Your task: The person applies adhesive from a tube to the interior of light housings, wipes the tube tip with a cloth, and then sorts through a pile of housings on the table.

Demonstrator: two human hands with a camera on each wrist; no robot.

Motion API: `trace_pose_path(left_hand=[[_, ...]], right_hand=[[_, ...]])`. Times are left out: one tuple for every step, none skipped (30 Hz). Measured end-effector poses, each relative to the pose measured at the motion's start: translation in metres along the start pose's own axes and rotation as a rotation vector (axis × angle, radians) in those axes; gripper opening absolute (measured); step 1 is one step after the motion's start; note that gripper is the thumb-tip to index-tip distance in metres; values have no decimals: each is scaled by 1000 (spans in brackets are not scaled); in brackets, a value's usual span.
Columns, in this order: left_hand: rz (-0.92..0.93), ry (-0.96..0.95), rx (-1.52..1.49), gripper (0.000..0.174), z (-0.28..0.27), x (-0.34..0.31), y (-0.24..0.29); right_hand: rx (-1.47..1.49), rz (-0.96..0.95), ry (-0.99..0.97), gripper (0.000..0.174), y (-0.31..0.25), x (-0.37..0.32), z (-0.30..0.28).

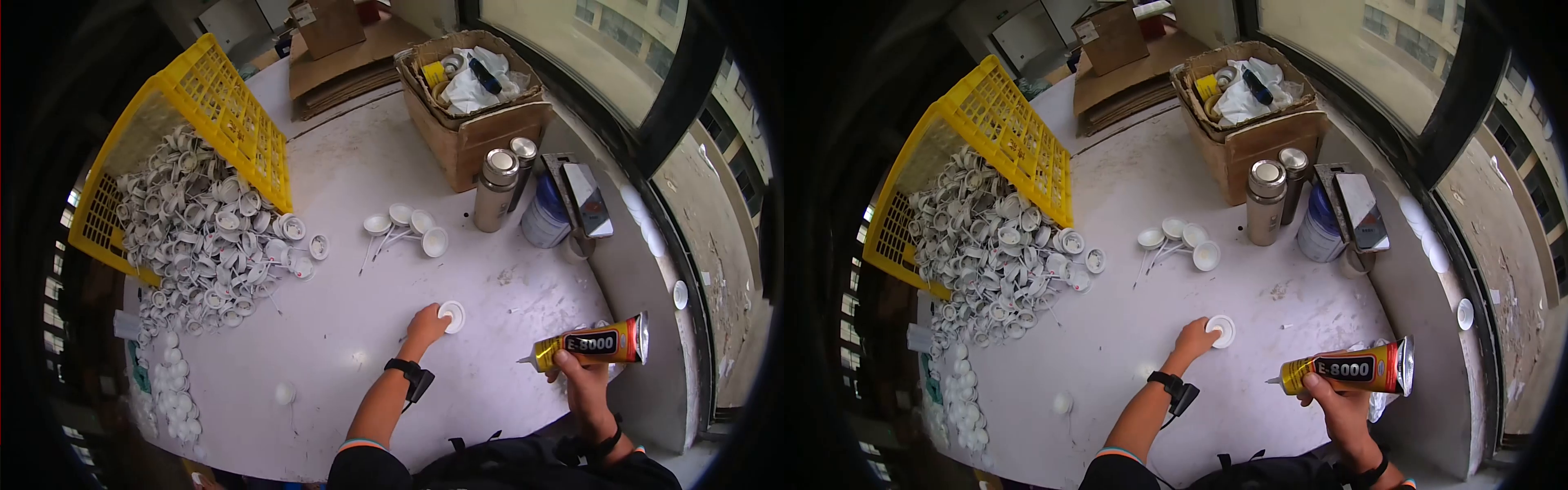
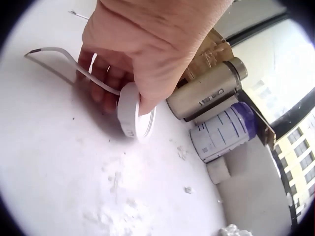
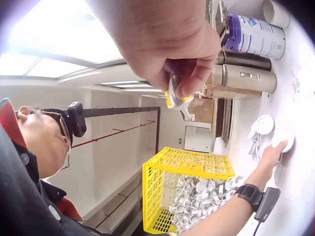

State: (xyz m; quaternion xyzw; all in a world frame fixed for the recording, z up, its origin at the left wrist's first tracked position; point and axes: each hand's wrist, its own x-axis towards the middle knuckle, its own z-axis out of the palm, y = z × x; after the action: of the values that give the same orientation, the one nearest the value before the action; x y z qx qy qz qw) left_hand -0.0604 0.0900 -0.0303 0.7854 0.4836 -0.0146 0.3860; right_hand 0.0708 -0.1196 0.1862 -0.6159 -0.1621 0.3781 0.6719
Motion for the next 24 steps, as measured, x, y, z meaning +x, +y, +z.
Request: trace_pose_path(left_hand=[[-3,3,-3,36,-3,-16,4],[-56,-103,-328,35,-5,-35,10],[-108,-213,-652,34,-10,-55,18],[-111,-222,-650,34,-13,-74,22],[-134,-286,-856,35,-18,-94,26],[-160,-352,-1062,37,-22,-112,30],[-169,-375,-1067,37,-28,-131,35],[-172,-438,-1374,41,-35,-149,41],[-172,-491,-1681,44,-42,-164,49],[-182,-507,-1687,44,-52,-181,62],[-239,-445,-1770,47,-63,-199,76],[-291,-376,-1850,50,-68,-208,81],[-232,-427,-1884,51,-64,-215,74],[-234,-429,-1889,51,-65,-220,75],[-147,-552,-1907,50,-69,-225,79],[-58,-673,-1920,50,-70,-229,81],[-18,-705,-1966,49,-66,-230,82],[-23,-705,-1974,49,-64,-233,82],[-11,-723,-1983,46,-62,-236,82],[2,-742,-1991,44,-61,-238,83],[0,-746,-1998,44,-62,-241,86],[-18,-702,-1967,44,-66,-245,91],[-36,-659,-1934,43,-68,-248,95],[-38,-664,-1939,43,-70,-250,97]], right_hand=[[14,-27,-16,26,-3,-4,3],[30,-56,-28,25,-6,-9,6],[27,-63,-32,23,-10,-15,8],[27,-58,-24,23,-12,-20,10],[33,-80,-45,23,-14,-25,11],[36,-103,-63,22,-16,-29,11],[40,-114,-93,21,-18,-33,11],[44,-125,-122,20,-18,-37,11],[41,-133,-139,20,-19,-41,12],[39,-143,-159,20,-20,-44,13],[38,-143,-190,19,-21,-48,13],[30,-140,-184,19,-23,-52,16],[32,-166,-204,19,-24,-55,19],[34,-190,-225,19,-26,-58,21],[18,-171,-256,19,-29,-61,22],[12,-167,-257,19,-28,-61,22],[-109,-268,-281,20,-26,-61,23],[-231,-367,-305,21,-25,-61,24],[-224,-364,-288,21,-28,-63,29],[-231,-360,-288,21,-30,-62,30],[-369,-459,-337,20,-33,-59,31],[-506,-558,-385,19,-34,-57,31],[-551,-551,-333,23,-36,-60,36],[-557,-548,-331,23,-36,-61,37]])
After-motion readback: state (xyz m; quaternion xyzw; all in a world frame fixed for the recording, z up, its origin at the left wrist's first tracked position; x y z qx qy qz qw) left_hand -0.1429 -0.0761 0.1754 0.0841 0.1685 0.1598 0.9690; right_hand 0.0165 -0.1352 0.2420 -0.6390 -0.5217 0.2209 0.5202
